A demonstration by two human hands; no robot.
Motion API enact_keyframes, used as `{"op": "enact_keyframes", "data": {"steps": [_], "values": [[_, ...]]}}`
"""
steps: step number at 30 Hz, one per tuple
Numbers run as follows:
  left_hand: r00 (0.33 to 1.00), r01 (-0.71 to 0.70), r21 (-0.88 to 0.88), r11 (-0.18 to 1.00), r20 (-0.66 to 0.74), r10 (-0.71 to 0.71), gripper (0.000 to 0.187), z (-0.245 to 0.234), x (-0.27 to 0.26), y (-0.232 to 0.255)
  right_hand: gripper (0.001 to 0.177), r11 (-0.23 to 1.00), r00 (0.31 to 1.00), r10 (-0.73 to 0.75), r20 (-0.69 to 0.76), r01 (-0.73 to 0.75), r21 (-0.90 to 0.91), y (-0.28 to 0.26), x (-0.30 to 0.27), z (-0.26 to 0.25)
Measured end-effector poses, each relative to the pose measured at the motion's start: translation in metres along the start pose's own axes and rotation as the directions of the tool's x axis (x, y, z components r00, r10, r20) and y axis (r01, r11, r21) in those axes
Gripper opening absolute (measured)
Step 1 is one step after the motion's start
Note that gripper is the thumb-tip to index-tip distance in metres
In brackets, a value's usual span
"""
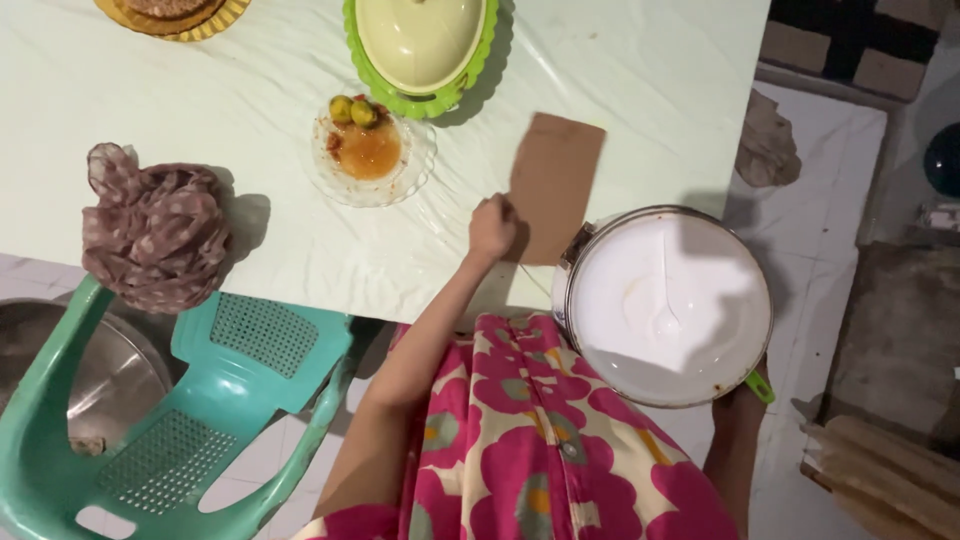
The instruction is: Wipe a dining table with a cloth while moving dishes and containers
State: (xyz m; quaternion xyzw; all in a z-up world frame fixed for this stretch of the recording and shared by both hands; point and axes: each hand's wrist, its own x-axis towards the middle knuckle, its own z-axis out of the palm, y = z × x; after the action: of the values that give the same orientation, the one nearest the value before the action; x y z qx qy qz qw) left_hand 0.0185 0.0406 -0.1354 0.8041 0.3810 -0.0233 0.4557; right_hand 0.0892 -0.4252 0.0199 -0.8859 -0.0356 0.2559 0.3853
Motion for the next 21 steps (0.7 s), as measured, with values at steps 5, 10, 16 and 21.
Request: {"op": "enact_keyframes", "data": {"steps": [5, 10, 16, 21], "values": [[0.997, 0.059, -0.053, 0.997, 0.054, -0.056, 0.024, -0.034, -0.055, -0.016, 0.035, 0.998, 0.998, 0.023, -0.059, -0.02, 0.057, -0.011, 0.018, 0.012], [0.992, 0.111, 0.012, 0.994, 0.059, -0.111, 0.019, -0.065, -0.089, -0.033, 0.027, 0.992, 0.993, 0.066, -0.096, -0.055, 0.113, -0.014, 0.046, -0.003], [0.977, 0.025, 0.146, 0.989, 0.208, -0.055, 0.019, -0.094, -0.125, 0.01, 0.019, 0.985, 0.991, 0.056, -0.125, -0.034, 0.171, -0.026, 0.095, -0.029], [0.983, -0.025, 0.058, 0.998, 0.182, 0.014, 0.019, -0.015, -0.087, -0.03, 0.014, 0.979, 0.988, 0.062, -0.138, -0.033, 0.201, -0.032, 0.114, -0.043]]}}
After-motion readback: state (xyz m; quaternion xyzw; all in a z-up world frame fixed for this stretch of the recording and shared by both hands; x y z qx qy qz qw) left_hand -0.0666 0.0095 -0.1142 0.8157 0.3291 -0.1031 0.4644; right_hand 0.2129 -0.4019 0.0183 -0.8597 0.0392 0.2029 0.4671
